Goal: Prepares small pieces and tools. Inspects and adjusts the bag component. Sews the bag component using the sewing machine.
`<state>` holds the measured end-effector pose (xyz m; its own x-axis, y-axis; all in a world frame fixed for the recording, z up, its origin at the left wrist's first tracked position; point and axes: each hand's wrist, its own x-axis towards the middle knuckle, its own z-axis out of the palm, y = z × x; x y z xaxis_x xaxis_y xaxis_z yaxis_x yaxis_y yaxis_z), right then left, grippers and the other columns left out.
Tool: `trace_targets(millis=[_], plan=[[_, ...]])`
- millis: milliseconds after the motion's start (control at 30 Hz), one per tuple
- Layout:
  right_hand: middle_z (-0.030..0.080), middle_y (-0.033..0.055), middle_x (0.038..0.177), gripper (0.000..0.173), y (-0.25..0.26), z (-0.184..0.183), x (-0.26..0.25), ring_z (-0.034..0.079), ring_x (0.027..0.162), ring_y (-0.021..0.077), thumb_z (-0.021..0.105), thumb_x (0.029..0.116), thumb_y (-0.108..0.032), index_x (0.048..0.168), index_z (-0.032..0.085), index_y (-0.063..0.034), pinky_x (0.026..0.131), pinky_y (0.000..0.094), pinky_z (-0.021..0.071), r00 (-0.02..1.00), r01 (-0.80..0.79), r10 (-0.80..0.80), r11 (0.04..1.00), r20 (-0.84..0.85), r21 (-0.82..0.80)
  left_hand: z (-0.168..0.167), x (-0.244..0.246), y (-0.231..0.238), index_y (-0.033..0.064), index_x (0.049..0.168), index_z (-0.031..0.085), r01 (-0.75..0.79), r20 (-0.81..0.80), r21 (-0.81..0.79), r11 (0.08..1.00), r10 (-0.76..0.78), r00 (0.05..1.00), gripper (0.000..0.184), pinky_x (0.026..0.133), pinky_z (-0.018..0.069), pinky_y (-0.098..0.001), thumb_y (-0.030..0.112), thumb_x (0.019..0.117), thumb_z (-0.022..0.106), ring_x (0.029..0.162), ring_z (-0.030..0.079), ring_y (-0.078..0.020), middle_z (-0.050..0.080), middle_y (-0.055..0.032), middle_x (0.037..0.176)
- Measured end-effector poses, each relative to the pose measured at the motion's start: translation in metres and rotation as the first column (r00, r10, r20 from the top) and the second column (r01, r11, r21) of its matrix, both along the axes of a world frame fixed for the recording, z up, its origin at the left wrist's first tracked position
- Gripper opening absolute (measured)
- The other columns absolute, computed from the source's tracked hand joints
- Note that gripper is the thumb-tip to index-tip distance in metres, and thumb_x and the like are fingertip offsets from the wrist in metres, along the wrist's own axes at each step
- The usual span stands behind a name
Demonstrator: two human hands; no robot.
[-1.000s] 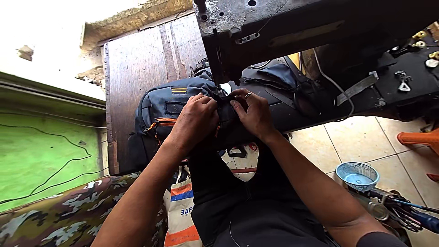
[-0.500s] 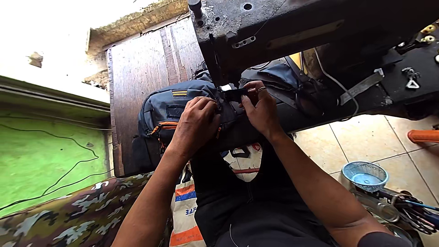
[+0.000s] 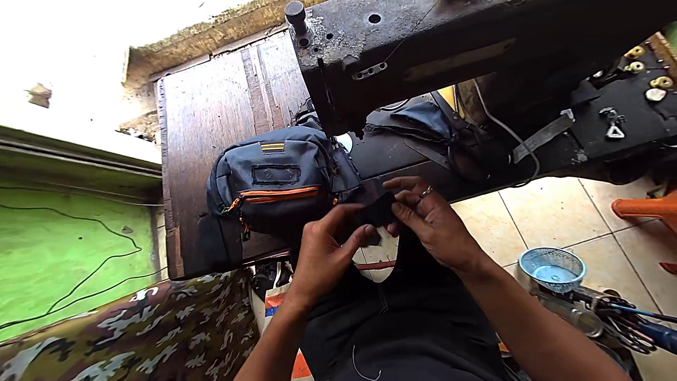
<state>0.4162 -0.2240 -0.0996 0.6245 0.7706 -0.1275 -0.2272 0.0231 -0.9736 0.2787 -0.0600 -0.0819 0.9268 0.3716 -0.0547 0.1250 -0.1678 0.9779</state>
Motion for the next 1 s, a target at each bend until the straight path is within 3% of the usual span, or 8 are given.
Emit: trace_targets(millis=[33, 100, 267, 400, 467, 700, 867, 1000], plan=[[0.07, 0.0052, 0.093, 0.033, -0.003, -0.002, -0.004, 0.071, 0.075, 0.0142, 0.056, 0.1036, -0.005, 0.136, 0.056, -0.0099, 0.072, 0.0282, 0.0629, 1.0, -0.011, 0.011, 1.0, 0.003, -0.005, -0.002, -0.004, -0.006, -0.0033, 0.117, 0.066, -0.007, -0.026, -0.161, 0.987, 0.003, 1.0, 0.022, 0.075, 0.0673, -0.0353, 0.006, 0.0978, 0.067, 0.08, 0.077, -0.0197, 0.077, -0.0094, 0.095], [0.071, 0.0054, 0.1, 0.033, -0.009, -0.009, -0.011, 0.071, 0.08, 0.0141, 0.058, 0.1029, -0.006, 0.136, 0.056, -0.0087, 0.075, 0.0275, 0.0628, 1.0, -0.026, 0.026, 1.0, 0.005, -0.015, -0.006, -0.013, -0.016, -0.0052, 0.114, 0.065, -0.04, -0.08, -0.304, 0.952, 0.016, 0.997, 0.017, 0.073, 0.0673, -0.0352, 0.002, 0.0987, 0.064, 0.078, 0.077, -0.0212, 0.077, -0.0111, 0.093], [0.071, 0.0055, 0.112, 0.029, -0.024, -0.019, -0.021, 0.072, 0.084, 0.0119, 0.058, 0.1034, -0.008, 0.132, 0.062, -0.0036, 0.077, 0.0261, 0.0632, 0.991, -0.13, 0.129, 0.991, -0.026, -0.011, -0.016, -0.034, -0.028, -0.0038, 0.117, 0.065, -0.051, -0.122, -0.353, 0.934, 0.008, 0.992, 0.019, 0.071, 0.0666, -0.034, 0.003, 0.0999, 0.063, 0.078, 0.076, -0.019, 0.076, -0.0099, 0.095], [0.07, 0.0049, 0.106, 0.023, -0.031, -0.019, -0.02, 0.073, 0.082, 0.0147, 0.058, 0.1024, -0.006, 0.125, 0.059, -0.0028, 0.076, 0.0299, 0.0647, 0.973, -0.213, 0.209, 0.976, -0.097, -0.04, -0.015, -0.048, -0.029, -0.0078, 0.13, 0.057, 0.014, -0.08, -0.532, 0.846, -0.067, 0.995, 0.028, 0.086, 0.065, -0.0412, 0.0, 0.1046, 0.048, 0.095, 0.076, -0.0248, 0.074, -0.0148, 0.11], [0.07, 0.0047, 0.106, 0.022, -0.032, -0.017, -0.019, 0.074, 0.081, 0.0154, 0.057, 0.1026, -0.005, 0.124, 0.059, -0.0034, 0.075, 0.0308, 0.0656, 0.966, -0.242, 0.236, 0.969, -0.105, -0.051, -0.015, -0.051, -0.03, -0.0085, 0.127, 0.06, -0.024, -0.096, -0.52, 0.854, -0.03, 0.995, 0.026, 0.088, 0.0649, -0.0424, -0.002, 0.1039, 0.05, 0.096, 0.076, -0.0257, 0.075, -0.0156, 0.109], [0.071, 0.0024, 0.097, 0.013, -0.031, -0.012, -0.017, 0.073, 0.078, 0.0122, 0.058, 0.103, -0.009, 0.115, 0.061, -0.0055, 0.072, 0.028, 0.0641, 0.951, -0.309, 0.305, 0.946, -0.05, -0.101, -0.016, -0.05, -0.033, -0.005, 0.112, 0.069, -0.163, -0.184, -0.414, 0.895, 0.093, 0.978, 0.016, 0.079, 0.0665, -0.0364, -0.001, 0.0964, 0.065, 0.081, 0.077, -0.0209, 0.078, -0.0115, 0.093], [0.07, 0.0012, 0.098, 0.012, -0.032, -0.012, -0.016, 0.073, 0.08, 0.0136, 0.05, 0.1055, -0.006, 0.115, 0.057, -0.0078, 0.074, 0.0307, 0.0647, 0.899, -0.407, 0.4, 0.913, -0.177, -0.006, -0.022, -0.051, -0.032, -0.0005, 0.099, 0.07, -0.221, -0.193, -0.42, 0.88, 0.151, 0.969, 0.016, 0.067, 0.0642, -0.0307, -0.001, 0.0855, 0.078, 0.067, 0.073, -0.0149, 0.074, -0.0055, 0.078], [0.07, 0.0033, 0.099, 0.011, -0.03, -0.014, -0.018, 0.074, 0.08, 0.0163, 0.052, 0.1053, -0.006, 0.116, 0.055, -0.0082, 0.074, 0.0325, 0.0654, 0.868, -0.429, 0.427, 0.902, -0.255, 0.048, -0.03, -0.052, -0.033, 0.0032, 0.09, 0.065, -0.242, -0.184, -0.416, 0.877, 0.179, 0.966, 0.02, 0.06, 0.0606, -0.0284, 0.002, 0.0819, 0.083, 0.06, 0.068, -0.0134, 0.069, -0.0034, 0.071]])
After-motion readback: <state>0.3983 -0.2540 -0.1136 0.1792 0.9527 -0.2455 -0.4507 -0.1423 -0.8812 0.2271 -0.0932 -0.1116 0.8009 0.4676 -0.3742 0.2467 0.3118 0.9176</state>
